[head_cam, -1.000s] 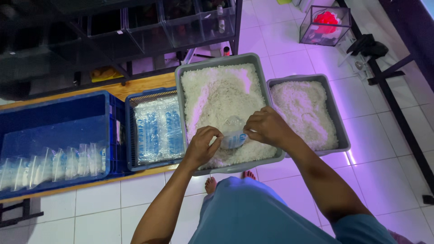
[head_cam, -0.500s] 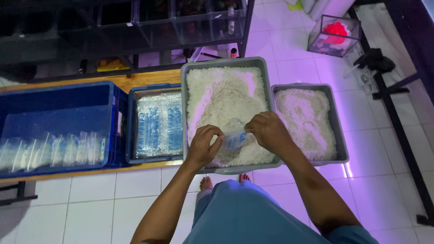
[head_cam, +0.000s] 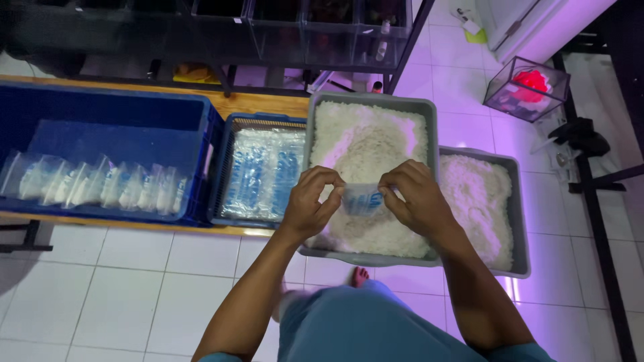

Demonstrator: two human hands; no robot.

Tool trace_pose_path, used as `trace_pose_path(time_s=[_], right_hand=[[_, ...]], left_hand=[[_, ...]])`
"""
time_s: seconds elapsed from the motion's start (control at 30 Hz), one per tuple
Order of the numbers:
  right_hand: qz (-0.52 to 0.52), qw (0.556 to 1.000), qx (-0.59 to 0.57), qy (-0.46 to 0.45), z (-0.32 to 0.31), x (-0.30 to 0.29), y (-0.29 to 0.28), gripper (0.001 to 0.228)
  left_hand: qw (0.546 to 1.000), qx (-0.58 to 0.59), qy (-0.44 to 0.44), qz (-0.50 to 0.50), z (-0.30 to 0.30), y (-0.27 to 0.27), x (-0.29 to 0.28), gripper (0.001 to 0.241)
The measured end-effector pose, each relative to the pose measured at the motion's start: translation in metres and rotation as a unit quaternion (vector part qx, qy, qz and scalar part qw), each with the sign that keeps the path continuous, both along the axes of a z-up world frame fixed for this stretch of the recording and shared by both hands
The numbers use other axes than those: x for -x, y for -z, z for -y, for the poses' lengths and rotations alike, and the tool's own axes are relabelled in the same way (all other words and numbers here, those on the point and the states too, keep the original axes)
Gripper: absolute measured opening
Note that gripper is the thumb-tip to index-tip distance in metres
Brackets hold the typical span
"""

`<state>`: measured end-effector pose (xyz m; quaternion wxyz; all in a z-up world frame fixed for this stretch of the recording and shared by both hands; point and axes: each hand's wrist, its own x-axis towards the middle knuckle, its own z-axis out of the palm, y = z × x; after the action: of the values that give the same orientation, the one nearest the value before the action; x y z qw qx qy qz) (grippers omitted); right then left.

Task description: The person fills small plastic bags with white salt using a cup and places them into a blue container.

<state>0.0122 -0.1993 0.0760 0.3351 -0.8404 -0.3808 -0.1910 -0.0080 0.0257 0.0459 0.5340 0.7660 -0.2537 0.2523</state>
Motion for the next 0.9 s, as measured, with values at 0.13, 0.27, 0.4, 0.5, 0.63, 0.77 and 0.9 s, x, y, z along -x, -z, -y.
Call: trace_pose_path(time_s=[0.13,0.27,0.4,0.5,0.63,0.77,0.9], right_hand=[[0.003,1.000,-0.009,0.010,-0.037,0.001,-0.012,0.006],[0.001,0.999,-0.021,0.032,-0.085,0.007,-0.027,0.006],[-0.017,0.996,-0.059,0.059,-0.131,0.016,-0.030,0.005],[-0.021,0.994,-0.081,0.073,-0.160,0.022,-0.027,0.005],[-0.022,0.991,-0.094,0.088,-0.182,0.023,-0.012,0.004],[-0.032,0.994,-0.065,0.078,-0.192,0.027,-0.016,0.005],[-0.045,0.996,-0.053,0.057,-0.198,0.024,-0.020,0.005]], left_hand=[[0.999,0.029,0.032,0.005,-0.038,-0.008,-0.011,0.005],[0.996,0.048,0.079,0.003,-0.084,-0.016,-0.018,0.003],[0.990,0.068,0.125,-0.023,-0.124,-0.027,-0.024,0.006],[0.987,0.051,0.150,-0.027,-0.145,-0.030,-0.026,0.008],[0.988,0.021,0.149,-0.018,-0.168,-0.016,-0.034,0.011],[0.989,-0.007,0.148,-0.015,-0.181,-0.014,-0.031,0.004],[0.992,-0.003,0.123,-0.015,-0.187,-0.018,-0.023,0.004]])
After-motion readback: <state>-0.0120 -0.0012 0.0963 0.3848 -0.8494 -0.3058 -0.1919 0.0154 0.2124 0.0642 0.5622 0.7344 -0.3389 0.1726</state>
